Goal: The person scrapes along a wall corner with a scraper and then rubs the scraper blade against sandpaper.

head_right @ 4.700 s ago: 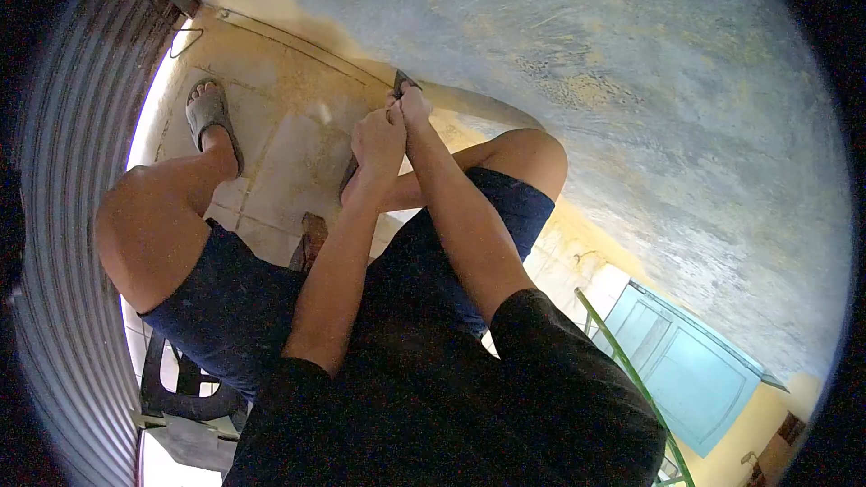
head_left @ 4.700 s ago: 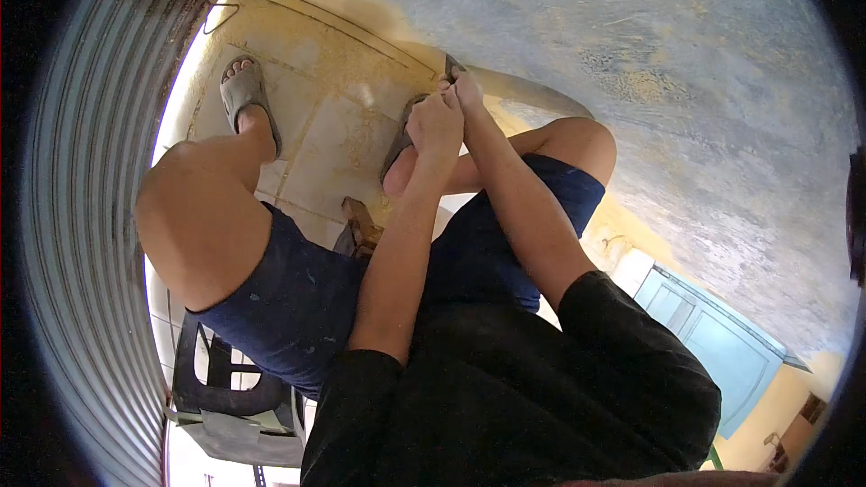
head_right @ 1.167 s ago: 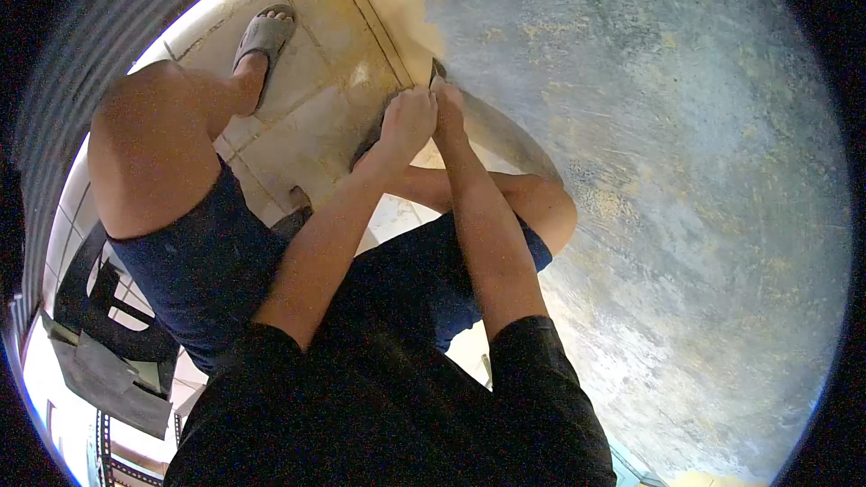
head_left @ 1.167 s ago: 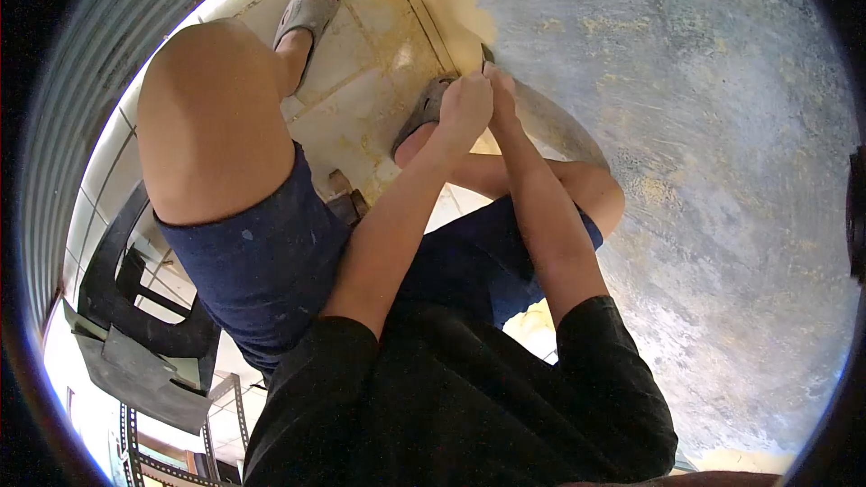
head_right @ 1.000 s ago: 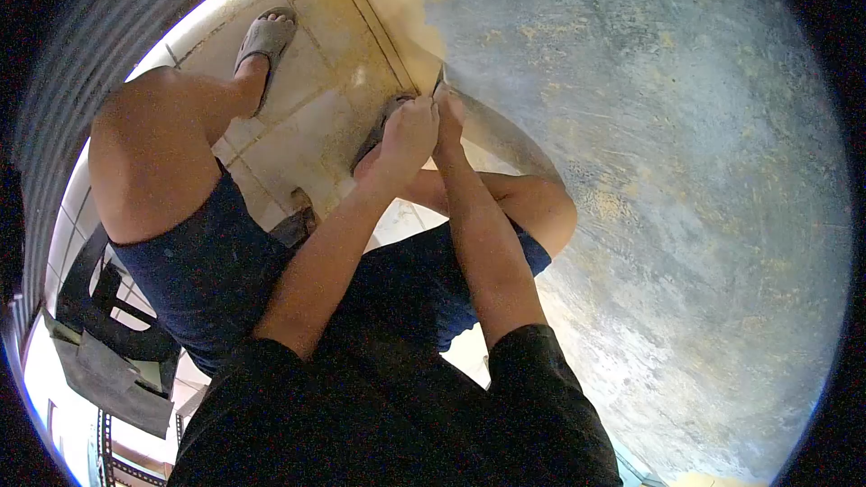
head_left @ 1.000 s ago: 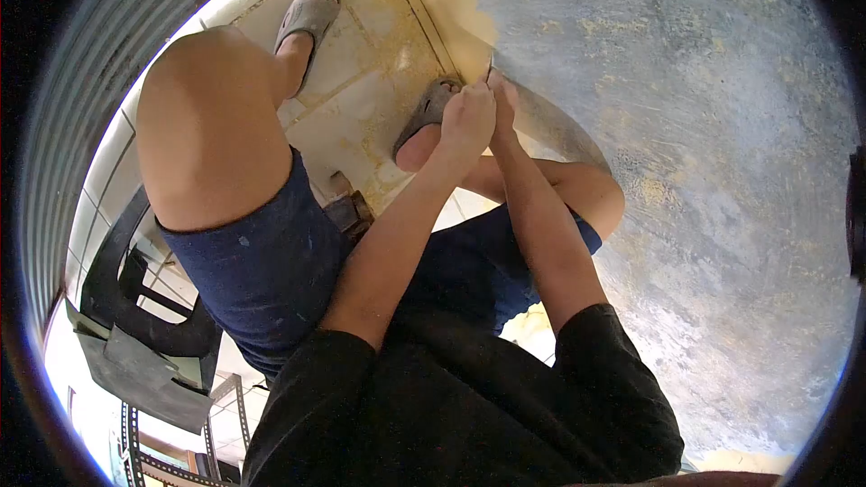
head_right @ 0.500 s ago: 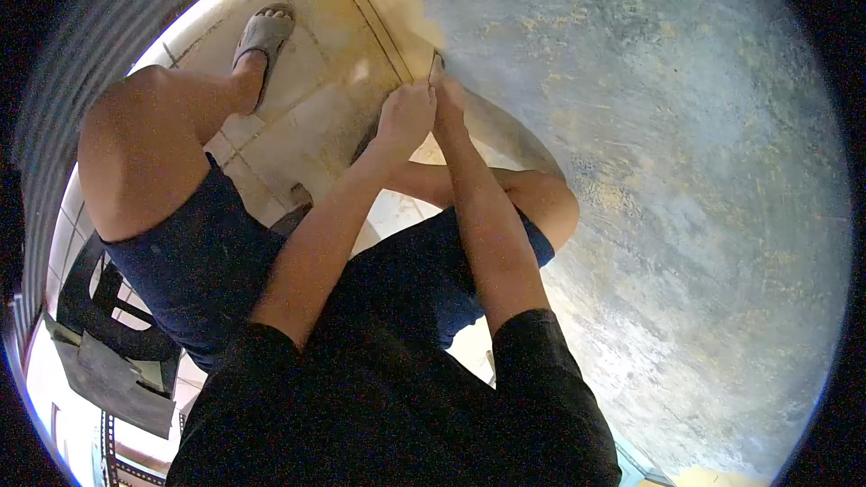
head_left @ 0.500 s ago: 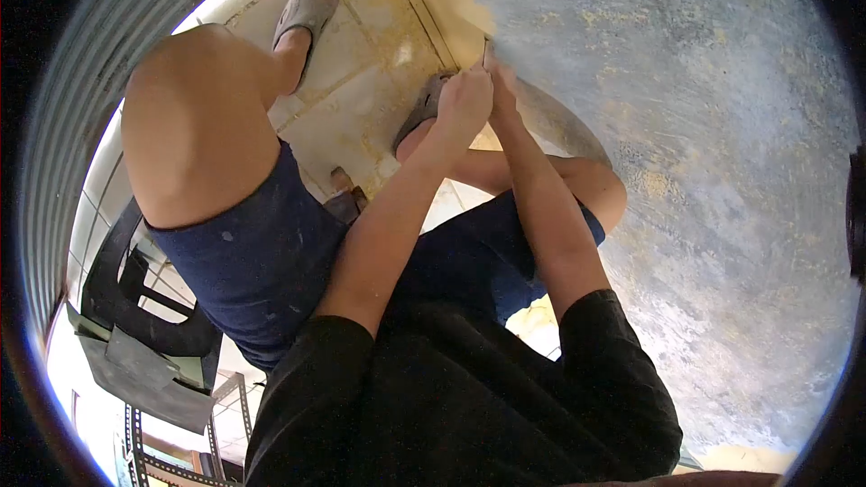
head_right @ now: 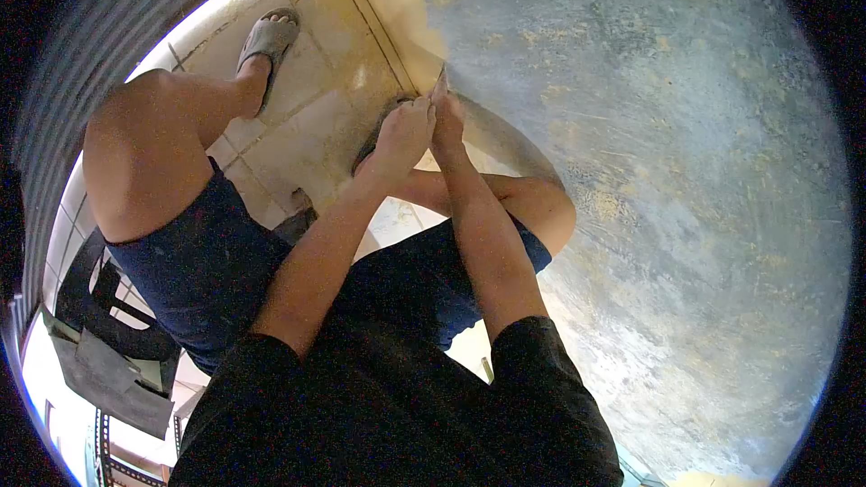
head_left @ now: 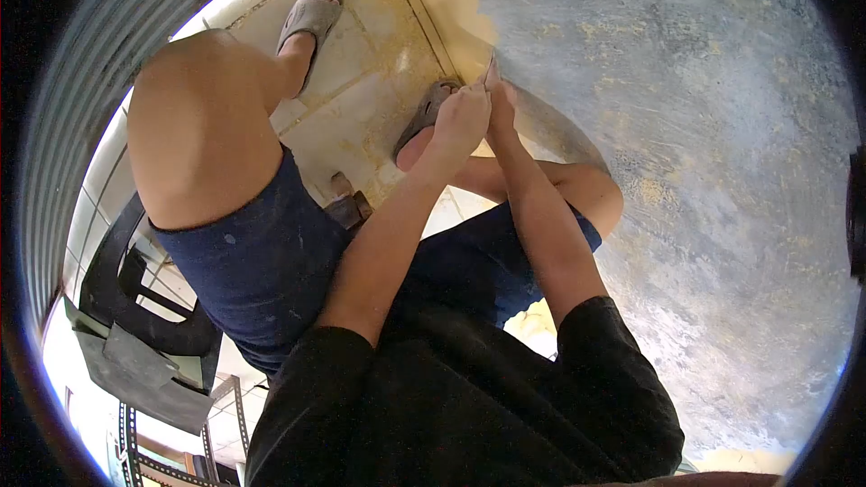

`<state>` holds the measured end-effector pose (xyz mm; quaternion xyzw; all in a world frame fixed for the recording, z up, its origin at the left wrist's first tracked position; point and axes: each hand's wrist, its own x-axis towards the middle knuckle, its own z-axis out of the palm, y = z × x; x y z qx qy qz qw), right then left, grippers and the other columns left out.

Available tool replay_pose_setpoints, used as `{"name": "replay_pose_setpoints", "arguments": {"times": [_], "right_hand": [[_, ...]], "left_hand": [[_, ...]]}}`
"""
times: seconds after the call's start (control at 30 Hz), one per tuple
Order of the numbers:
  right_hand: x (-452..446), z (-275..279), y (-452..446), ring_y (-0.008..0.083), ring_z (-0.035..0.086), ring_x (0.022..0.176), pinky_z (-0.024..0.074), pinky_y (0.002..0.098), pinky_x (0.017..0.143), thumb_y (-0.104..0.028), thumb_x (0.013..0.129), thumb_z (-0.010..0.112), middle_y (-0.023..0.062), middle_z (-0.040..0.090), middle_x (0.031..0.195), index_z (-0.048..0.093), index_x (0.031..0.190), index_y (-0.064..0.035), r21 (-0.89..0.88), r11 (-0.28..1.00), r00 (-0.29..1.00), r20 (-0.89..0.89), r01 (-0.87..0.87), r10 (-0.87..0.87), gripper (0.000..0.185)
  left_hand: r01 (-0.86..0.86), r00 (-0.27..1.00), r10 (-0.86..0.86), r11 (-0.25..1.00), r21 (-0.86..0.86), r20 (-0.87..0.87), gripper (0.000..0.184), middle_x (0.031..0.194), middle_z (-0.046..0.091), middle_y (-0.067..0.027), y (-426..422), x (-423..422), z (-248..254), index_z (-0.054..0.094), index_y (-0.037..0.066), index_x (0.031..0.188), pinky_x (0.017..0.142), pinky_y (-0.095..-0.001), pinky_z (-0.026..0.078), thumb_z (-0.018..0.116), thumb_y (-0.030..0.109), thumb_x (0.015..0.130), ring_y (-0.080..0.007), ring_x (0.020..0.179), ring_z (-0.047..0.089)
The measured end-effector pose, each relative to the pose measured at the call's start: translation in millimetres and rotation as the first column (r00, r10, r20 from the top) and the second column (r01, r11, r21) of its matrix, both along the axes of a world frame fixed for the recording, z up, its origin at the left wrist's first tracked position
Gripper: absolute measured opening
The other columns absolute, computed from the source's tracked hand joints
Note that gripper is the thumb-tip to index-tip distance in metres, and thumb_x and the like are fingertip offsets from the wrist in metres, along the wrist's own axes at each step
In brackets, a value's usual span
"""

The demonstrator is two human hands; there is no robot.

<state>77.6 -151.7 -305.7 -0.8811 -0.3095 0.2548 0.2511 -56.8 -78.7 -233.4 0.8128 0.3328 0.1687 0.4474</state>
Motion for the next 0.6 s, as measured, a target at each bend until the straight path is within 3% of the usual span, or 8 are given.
{"name": "replay_pose_setpoints", "arguments": {"times": [0.13, 0.17, 0.2, 0.3, 0.43, 0.5, 0.53, 0.6], "right_hand": [[5.0, -3.9, -7.8, 0.023, 0.059, 0.085, 0.0472, 0.0377, 0.072, -0.025, 0.094, 0.055, 0.0117, 0.061, 0.093, 0.056, 0.116, 0.0015, 0.002, 0.922, 0.821, 0.456, -0.387, 0.343, 0.035], [0.9, -2.0, -6.1, 0.0249, 0.059, 0.086, 0.0471, 0.0386, 0.073, -0.025, 0.093, 0.055, 0.0134, 0.062, 0.093, 0.055, 0.118, 0.0026, 0.248, 0.967, 0.997, -0.031, -0.06, 0.07, 0.037], [-3.7, 1.5, -5.9, 0.0268, 0.059, 0.087, 0.0471, 0.0395, 0.074, -0.025, 0.093, 0.055, 0.0151, 0.062, 0.093, 0.054, 0.12, 0.0037, 0.286, 0.893, 0.825, -0.546, 0.346, -0.145, 0.039], [-12.1, -4.9, -12.6, 0.026, 0.059, 0.088, 0.0471, 0.0389, 0.075, -0.023, 0.093, 0.054, 0.0124, 0.062, 0.092, 0.058, 0.114, 0.0042, 0.294, 0.929, 0.967, -0.178, 0.227, -0.18, 0.035], [14.5, -34.2, -19.8, 0.017, 0.057, 0.101, 0.047, 0.0327, 0.082, -0.03, 0.102, 0.043, 0.0073, 0.06, 0.102, 0.045, 0.129, -0.0075, 0.224, 0.955, 0.937, -0.331, 0.193, -0.112, 0.036], [-26.8, 21.5, 8.0, 0.0247, 0.059, 0.09, 0.0464, 0.0371, 0.078, -0.028, 0.097, 0.049, 0.012, 0.062, 0.097, 0.056, 0.12, 0.0022, 0.113, 0.68, 0.602, -0.584, 0.724, -0.545, 0.039], [-18.7, 12.0, 7.9, 0.0247, 0.059, 0.09, 0.0464, 0.0371, 0.078, -0.028, 0.097, 0.049, 0.012, 0.062, 0.097, 0.056, 0.12, 0.0022, 0.126, 0.68, 0.607, -0.588, 0.722, -0.535, 0.039], [-3.2, -17.2, -13.9, 0.0248, 0.058, 0.088, 0.0461, 0.0382, 0.077, -0.029, 0.098, 0.047, 0.0116, 0.061, 0.096, 0.057, 0.12, 0.0015, 0.284, 0.956, 0.995, -0.073, 0.081, -0.063, 0.039]], "left_hand": [[0.156, 0.973, -0.108, 0.959, 0.239, -0.202, 0.03, 0.086, 0.068, -0.006, 8.3, 8.2, -14.6, 0.065, 0.004, 0.11, 0.068, -0.0261, 0.055, 0.058, 0.014, 0.083, -0.0164, 0.079, 0.069], [0.26, 0.944, -0.179, 0.919, 0.295, -0.276, 0.03, 0.085, 0.068, -0.0058, 8.5, 7.8, -17.0, 0.066, 0.004, 0.11, 0.067, -0.026, 0.055, 0.057, 0.014, 0.083, -0.0164, 0.079, 0.068], [0.265, 0.943, -0.184, 0.92, 0.289, -0.278, 0.03, 0.085, 0.068, -0.0058, 0.7, 4.8, -15.2, 0.066, 0.004, 0.11, 0.067, -0.026, 0.055, 0.057, 0.014, 0.083, -0.0164, 0.079, 0.068], [0.076, 0.986, -0.032, 0.959, 0.272, -0.165, 0.027, 0.085, 0.068, -0.0061, -0.7, 5.8, -2.4, 0.07, 0.003, 0.104, 0.066, -0.0257, 0.055, 0.058, 0.013, 0.082, -0.0168, 0.079, 0.069], [0.246, 0.947, -0.182, 0.94, 0.236, -0.263, 0.022, 0.086, 0.069, -0.0084, 17.9, 15.5, -7.4, 0.072, 0.003, 0.096, 0.064, -0.0258, 0.056, 0.06, 0.011, 0.079, -0.0174, 0.078, 0.07], [0.266, 0.937, -0.221, 0.953, 0.144, -0.27, 0.021, 0.087, 0.069, -0.0097, 6.4, 14.4, -9.1, 0.072, 0.003, 0.094, 0.064, -0.026, 0.056, 0.06, 0.011, 0.079, -0.0173, 0.078, 0.07], [0.151, 0.978, -0.125, 0.977, 0.153, -0.167, 0.018, 0.08, 0.068, -0.0116, 2.6, 9.1, -5.9, 0.067, 0.003, 0.094, 0.064, -0.032, 0.056, 0.057, 0.015, 0.085, -0.0235, 0.075, 0.069], [0.043, 0.997, -0.034, 0.989, 0.139, -0.063, 0.018, 0.073, 0.066, -0.0135, -2.2, 6.7, -4.9, 0.062, 0.003, 0.093, 0.065, -0.0379, 0.057, 0.054, 0.019, 0.092, -0.0298, 0.071, 0.069]]}}
